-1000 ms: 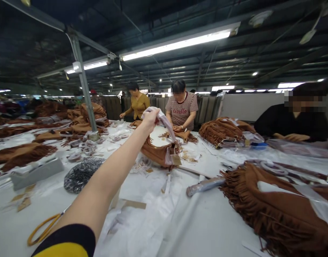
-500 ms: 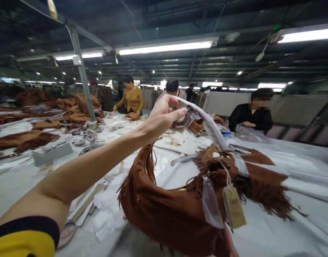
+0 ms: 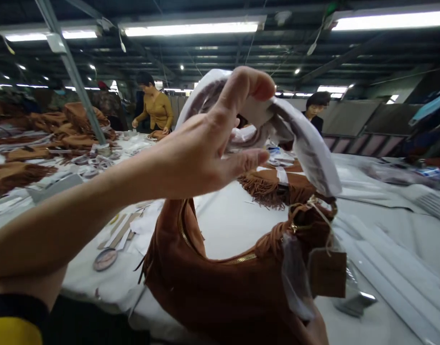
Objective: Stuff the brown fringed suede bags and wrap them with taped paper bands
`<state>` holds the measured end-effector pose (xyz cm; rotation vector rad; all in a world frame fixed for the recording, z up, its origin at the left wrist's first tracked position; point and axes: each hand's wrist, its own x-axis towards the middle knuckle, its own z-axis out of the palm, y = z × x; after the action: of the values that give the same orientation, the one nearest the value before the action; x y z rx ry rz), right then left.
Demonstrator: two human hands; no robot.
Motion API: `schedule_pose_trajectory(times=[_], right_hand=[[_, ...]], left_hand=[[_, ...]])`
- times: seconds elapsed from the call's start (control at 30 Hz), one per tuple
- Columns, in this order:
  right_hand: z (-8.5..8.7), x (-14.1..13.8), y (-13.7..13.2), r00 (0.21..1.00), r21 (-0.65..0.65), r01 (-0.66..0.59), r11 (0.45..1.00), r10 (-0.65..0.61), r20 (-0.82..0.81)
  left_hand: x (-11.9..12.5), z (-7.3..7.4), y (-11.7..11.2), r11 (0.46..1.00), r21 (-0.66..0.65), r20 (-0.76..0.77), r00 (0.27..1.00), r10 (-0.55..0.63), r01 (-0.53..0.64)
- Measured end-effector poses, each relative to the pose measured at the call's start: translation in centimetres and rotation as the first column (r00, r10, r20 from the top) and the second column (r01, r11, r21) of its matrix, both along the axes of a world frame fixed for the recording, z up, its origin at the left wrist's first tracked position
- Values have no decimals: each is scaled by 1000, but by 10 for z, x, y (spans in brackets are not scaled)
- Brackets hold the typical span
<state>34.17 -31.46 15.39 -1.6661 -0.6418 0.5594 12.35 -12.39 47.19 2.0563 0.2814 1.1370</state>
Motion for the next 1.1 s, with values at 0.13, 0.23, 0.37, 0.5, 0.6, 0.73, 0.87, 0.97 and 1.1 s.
schedule_pose_trajectory(times=[0.13,0.23,0.37,0.5,0.6,0.73,0.87,0.97,1.1], right_hand=[[19,-18,-26,979,21,7,1000,-2,-203],[4,-13,-22,910,-15,-21,1000,13,-413],[-42,21,-3,910,-107,35,994,-76,-407],[-68,54,13,933,-135,47,990,-92,-347],[-67,66,26,928,-157,21,987,-78,-365],[-66,78,56,926,-159,51,986,-106,-363],[-81,94,85,941,-162,65,985,-115,-319],[-91,107,92,959,-207,40,978,-96,-268],[-92,118,94,972,-215,0,977,-51,-231]], left_hand=[[37,-46,55,991,127,-138,989,46,-28],[84,-124,101,994,51,-242,965,106,-96],[136,-241,130,944,-183,-435,884,171,-273],[166,-328,146,912,-248,-512,843,163,-328],[187,-367,169,893,-262,-563,810,165,-365],[219,-391,214,896,-243,-604,781,160,-371],[237,-403,252,907,-232,-615,775,144,-352],[240,-411,268,902,-272,-607,787,110,-336],[238,-416,283,879,-383,-554,832,29,-285]])
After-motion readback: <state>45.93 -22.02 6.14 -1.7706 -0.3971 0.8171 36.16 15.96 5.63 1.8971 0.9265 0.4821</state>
